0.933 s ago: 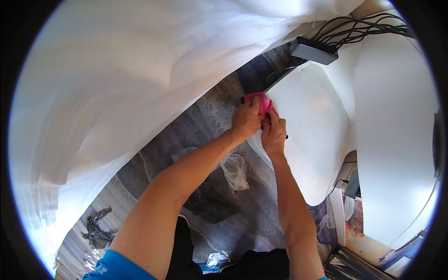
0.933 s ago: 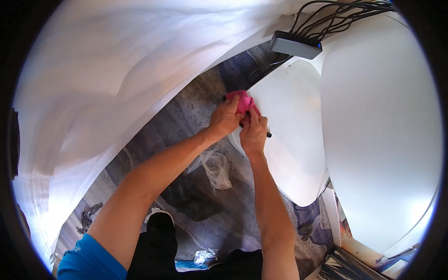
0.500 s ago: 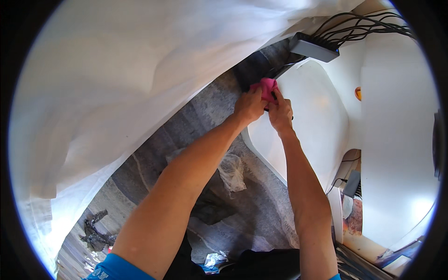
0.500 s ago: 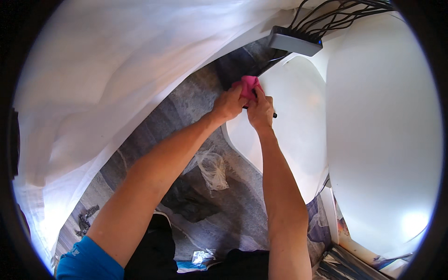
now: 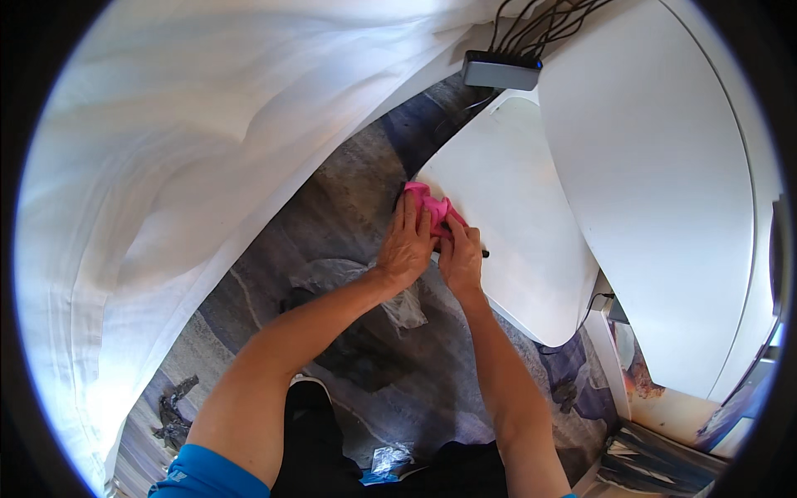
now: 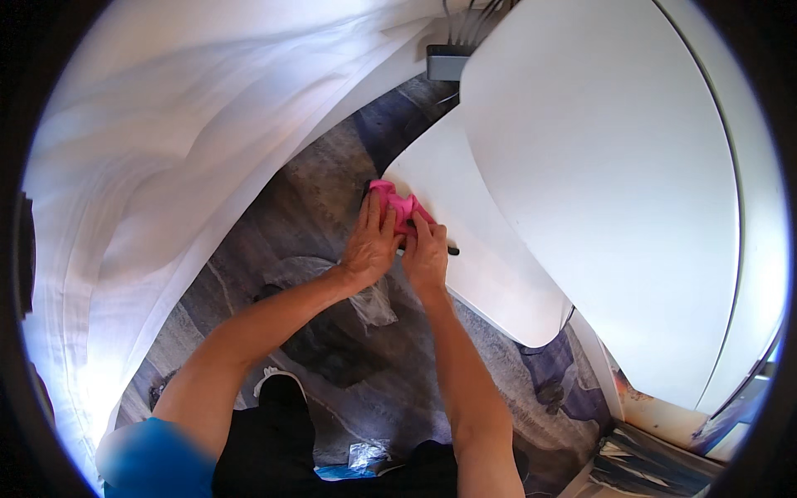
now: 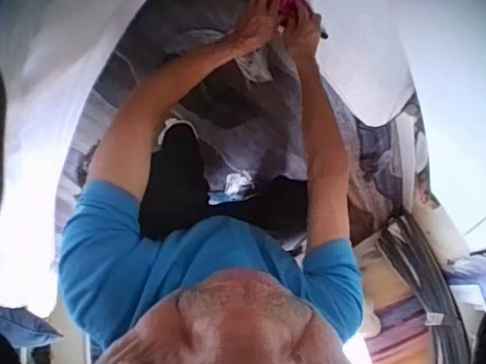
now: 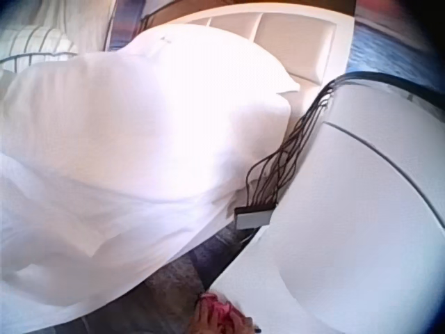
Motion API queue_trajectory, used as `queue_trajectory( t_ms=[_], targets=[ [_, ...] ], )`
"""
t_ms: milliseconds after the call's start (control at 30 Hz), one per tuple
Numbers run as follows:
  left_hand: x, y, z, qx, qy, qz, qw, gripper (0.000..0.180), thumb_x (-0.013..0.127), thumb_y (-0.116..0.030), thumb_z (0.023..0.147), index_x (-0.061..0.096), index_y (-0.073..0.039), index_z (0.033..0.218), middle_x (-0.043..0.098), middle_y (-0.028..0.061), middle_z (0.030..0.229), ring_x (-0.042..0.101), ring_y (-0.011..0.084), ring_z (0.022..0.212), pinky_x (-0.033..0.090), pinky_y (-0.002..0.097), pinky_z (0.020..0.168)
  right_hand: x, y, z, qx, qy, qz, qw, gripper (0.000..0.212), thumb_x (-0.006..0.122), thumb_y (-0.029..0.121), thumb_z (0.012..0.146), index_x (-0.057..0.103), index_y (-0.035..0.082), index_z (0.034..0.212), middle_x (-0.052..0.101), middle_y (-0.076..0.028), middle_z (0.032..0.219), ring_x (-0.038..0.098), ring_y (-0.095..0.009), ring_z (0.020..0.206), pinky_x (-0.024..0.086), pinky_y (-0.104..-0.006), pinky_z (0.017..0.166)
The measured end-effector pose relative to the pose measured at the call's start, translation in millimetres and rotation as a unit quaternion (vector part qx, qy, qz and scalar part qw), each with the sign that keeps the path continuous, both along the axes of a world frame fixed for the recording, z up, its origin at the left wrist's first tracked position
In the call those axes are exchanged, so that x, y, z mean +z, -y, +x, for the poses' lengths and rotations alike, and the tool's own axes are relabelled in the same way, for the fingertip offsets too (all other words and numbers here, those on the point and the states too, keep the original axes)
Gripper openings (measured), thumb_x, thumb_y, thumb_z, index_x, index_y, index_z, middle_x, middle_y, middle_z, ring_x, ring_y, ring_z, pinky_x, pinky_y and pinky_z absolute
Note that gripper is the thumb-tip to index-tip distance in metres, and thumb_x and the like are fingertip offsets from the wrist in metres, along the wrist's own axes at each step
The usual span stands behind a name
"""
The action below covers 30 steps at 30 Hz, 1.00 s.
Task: The person uses a pink lint remover to clean a white bedside table and then several pillows on a bed. The person sits on the floor and systematically removes lint from the surfaces of the pillows.
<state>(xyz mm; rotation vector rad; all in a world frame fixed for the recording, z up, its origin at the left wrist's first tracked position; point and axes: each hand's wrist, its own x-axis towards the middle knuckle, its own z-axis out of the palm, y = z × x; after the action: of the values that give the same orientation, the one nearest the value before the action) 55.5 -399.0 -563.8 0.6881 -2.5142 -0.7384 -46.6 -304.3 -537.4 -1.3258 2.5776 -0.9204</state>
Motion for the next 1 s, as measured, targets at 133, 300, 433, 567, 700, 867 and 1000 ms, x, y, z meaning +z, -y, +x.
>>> queue_trajectory(
  t_ms=[133,300,433,567,700,867,1000],
  targets=[
    [8,10,-8,-0.059,0.002,-0.068,0.996,0.058,0.062,-0.023,0.092,0.048,0.015,0.133,0.035,0.0345,0.148,0.028,0.0485,0.143,0.025,0.0549,0.118,1,-6,-2,-0.022,-0.007,0.005,1.0,0.044,0.06,-0.001,0.086,0.061,0.004,0.129,0.059,-0.026,0.104,0.061,-0.042,0.094,0.052,-0.0462,0.083],
    [8,32,-45,-0.078,0.035,-0.112,0.99,0.055,0.061,-0.023,0.091,0.052,0.012,0.132,0.042,0.0325,0.145,0.03,0.0463,0.142,0.02,0.0536,0.12,4,13,-38,-0.049,0.0,0.053,0.997,0.047,0.063,0.004,0.084,0.06,0.005,0.131,0.057,-0.027,0.109,0.061,-0.043,0.095,0.053,-0.048,0.084],
    [4,33,-59,-0.081,0.081,-0.143,0.983,0.053,0.057,-0.023,0.091,0.054,0.009,0.132,0.044,0.0316,0.145,0.032,0.0457,0.142,0.021,0.0533,0.12,4,16,-43,-0.069,0.02,0.08,0.994,0.049,0.06,0.007,0.086,0.058,0.01,0.134,0.059,-0.028,0.111,0.063,-0.044,0.096,0.052,-0.0498,0.088],
    [1,19,-56,-0.09,0.072,-0.186,0.976,0.058,0.061,-0.034,0.092,0.056,0.01,0.13,0.043,0.0325,0.144,0.035,0.0463,0.139,0.022,0.0543,0.119,1,-2,-42,-0.07,0.024,0.058,0.996,0.048,0.06,0.004,0.085,0.06,0.011,0.132,0.058,-0.027,0.111,0.061,-0.044,0.104,0.052,-0.0475,0.091],
    [9,-12,-40,-0.125,0.07,-0.2,0.969,0.056,0.062,-0.034,0.091,0.059,0.01,0.125,0.046,0.0329,0.14,0.037,0.0468,0.138,0.025,0.0553,0.117,-7,-43,-36,-0.056,0.029,0.05,0.997,0.048,0.06,0.001,0.084,0.06,0.011,0.131,0.058,-0.025,0.109,0.061,-0.042,0.097,0.052,-0.0469,0.087],
    [18,-54,-32,-0.192,0.07,-0.17,0.964,0.057,0.064,-0.034,0.092,0.056,0.01,0.127,0.045,0.034,0.138,0.039,0.0497,0.133,0.03,0.0576,0.113,-3,-102,-27,-0.053,0.035,0.016,0.998,0.047,0.062,0.003,0.082,0.062,0.013,0.128,0.058,-0.022,0.107,0.062,-0.041,0.097,0.053,-0.0489,0.086],
    [30,-70,-56,-0.214,0.08,-0.16,0.96,0.055,0.067,-0.034,0.09,0.058,0.008,0.125,0.043,0.0349,0.139,0.038,0.0504,0.133,0.03,0.0573,0.113,-6,-132,-56,-0.088,0.029,0.0,0.996,0.047,0.062,0.004,0.081,0.06,0.007,0.128,0.061,-0.025,0.11,0.061,-0.043,0.1,0.052,-0.0499,0.088]
  ],
)
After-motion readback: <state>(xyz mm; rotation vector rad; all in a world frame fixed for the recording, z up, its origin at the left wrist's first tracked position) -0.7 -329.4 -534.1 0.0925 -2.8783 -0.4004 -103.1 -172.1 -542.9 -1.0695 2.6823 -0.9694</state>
